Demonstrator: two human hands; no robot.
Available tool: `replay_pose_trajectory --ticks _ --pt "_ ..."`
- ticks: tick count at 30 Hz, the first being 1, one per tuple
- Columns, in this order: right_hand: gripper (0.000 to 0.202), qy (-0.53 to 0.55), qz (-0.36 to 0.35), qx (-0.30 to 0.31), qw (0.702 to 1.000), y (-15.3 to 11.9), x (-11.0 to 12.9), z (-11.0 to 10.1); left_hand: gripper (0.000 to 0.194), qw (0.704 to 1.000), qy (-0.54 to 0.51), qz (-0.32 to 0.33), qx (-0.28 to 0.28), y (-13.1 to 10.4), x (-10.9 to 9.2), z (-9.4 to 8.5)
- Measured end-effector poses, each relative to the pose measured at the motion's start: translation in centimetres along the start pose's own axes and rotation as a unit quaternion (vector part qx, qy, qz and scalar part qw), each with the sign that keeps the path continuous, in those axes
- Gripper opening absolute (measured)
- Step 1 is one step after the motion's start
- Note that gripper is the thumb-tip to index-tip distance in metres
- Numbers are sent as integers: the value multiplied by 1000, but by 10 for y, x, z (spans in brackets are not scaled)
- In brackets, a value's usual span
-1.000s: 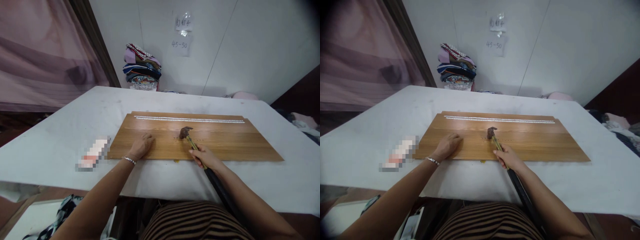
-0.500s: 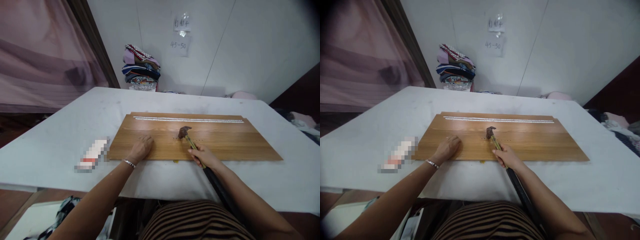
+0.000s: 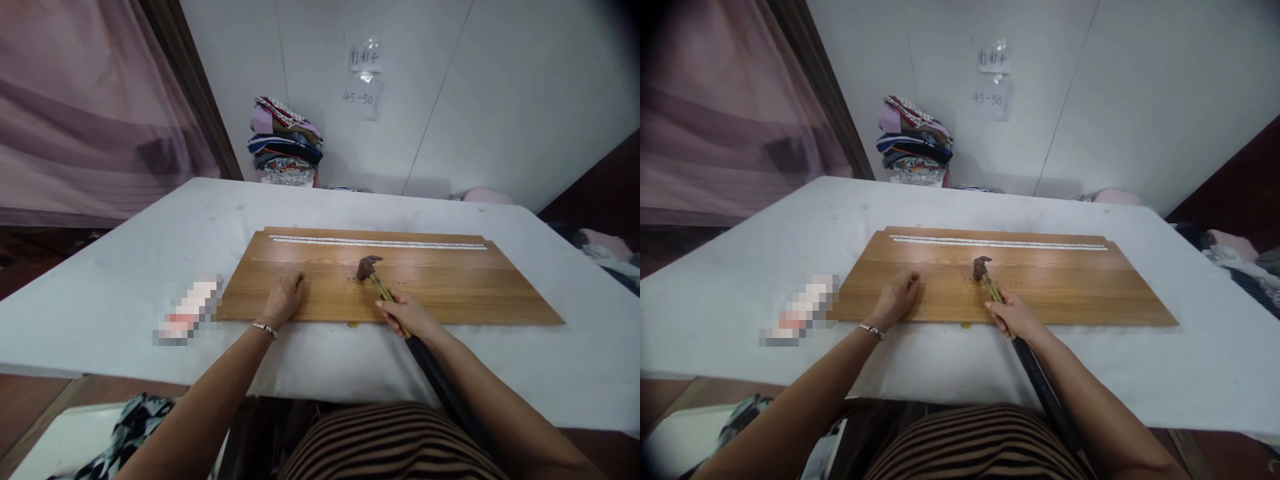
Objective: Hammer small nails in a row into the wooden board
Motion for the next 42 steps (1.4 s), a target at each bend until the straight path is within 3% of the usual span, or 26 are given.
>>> replay_pose_trajectory --ticks 3,7,13,18,25,31,37,42 --pt "33 -1 6 -7 1000 1 -1 -1 23 995 -101 -15 -19 3 -1 3" --pt "33 4 1 -7 1000 2 -3 -2 20 976 -216 -29 -5 10 -12 20" --pt "34 4 5 -7 1000 2 -3 -1 10 968 -247 -44 -11 11 -21 31" --pt "33 3 1 -5 1000 3 -2 0 6 978 -201 -47 20 6 -29 30" --pt "30 -3 -8 0 1000 2 -1 0 10 992 -123 24 25 5 -49 31" --pt "31 -10 -3 10 1000 3 -5 0 19 996 -77 35 31 5 -52 34" --pt "31 4 -17 13 1000 5 -5 0 22 995 15 93 44 1 -72 37" --pt "34 6 -15 19 1000 2 0 1 22 996 22 75 53 2 -71 37"
Point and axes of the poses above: each hand's wrist, its own y-axis towards the middle knuckle, its own z-axis out of the palm, x = y × z, the point moved 10 cm from there along y, towards the middle knuckle, and after that the axes turned 14 degrees about x, right-handed, at the moved point
